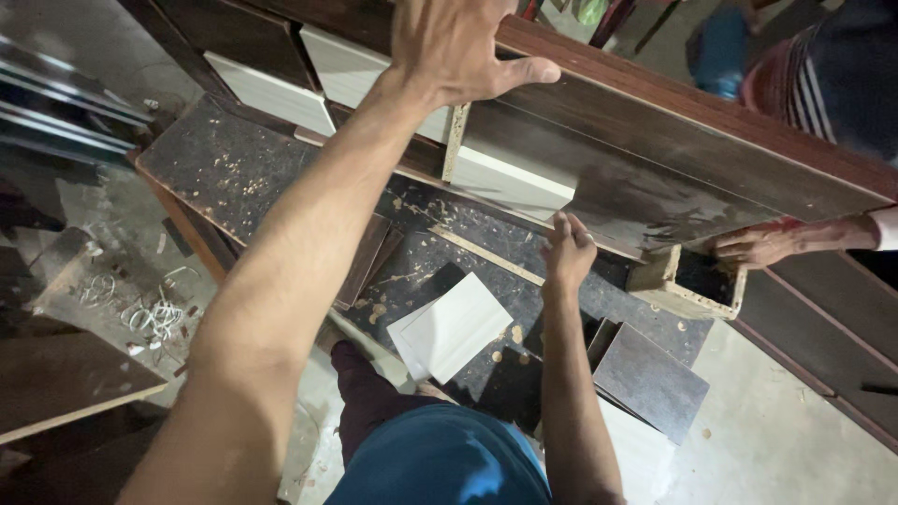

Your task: The person inserts small rectangular panels into slots on a wooden furniture frame. They handle the panels one at a time, aligning and pressing them into place within the frame structure.

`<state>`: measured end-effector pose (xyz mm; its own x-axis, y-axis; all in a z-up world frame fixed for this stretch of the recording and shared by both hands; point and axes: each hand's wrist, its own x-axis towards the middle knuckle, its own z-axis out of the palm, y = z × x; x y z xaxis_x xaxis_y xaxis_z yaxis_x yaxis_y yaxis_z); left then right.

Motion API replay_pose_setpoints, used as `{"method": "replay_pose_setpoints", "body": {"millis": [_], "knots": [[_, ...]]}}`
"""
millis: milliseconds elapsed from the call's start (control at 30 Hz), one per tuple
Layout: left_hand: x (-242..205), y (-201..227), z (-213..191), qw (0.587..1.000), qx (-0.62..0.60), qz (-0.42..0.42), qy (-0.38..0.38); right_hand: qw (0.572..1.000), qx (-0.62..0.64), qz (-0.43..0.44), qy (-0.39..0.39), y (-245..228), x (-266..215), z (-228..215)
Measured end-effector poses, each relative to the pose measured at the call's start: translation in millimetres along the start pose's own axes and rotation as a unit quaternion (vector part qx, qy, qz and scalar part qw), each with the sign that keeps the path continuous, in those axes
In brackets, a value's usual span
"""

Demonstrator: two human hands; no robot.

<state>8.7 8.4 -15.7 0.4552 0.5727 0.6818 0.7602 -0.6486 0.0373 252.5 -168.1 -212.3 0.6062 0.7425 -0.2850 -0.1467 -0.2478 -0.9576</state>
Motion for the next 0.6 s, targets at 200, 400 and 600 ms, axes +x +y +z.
{"method": "replay_pose_setpoints", "body": {"millis": [200,400,600], "knots": [[-1.3,-8.7,-1.3,0.995,0.071,0.052,0.053,0.998,0.003,0.0,-0.058,-11.0,3.2,16.3],[-3.8,-11.9,-6.7,0.998,0.04,0.045,-0.013,0.999,-0.038,0.011,-0.03,-3.8,-7.9,2.5],[-4.1,-10.5,-5.6,0.994,0.055,0.081,0.038,0.999,-0.046,0.011,-0.024,-4.6,-9.3,7.0]]}}
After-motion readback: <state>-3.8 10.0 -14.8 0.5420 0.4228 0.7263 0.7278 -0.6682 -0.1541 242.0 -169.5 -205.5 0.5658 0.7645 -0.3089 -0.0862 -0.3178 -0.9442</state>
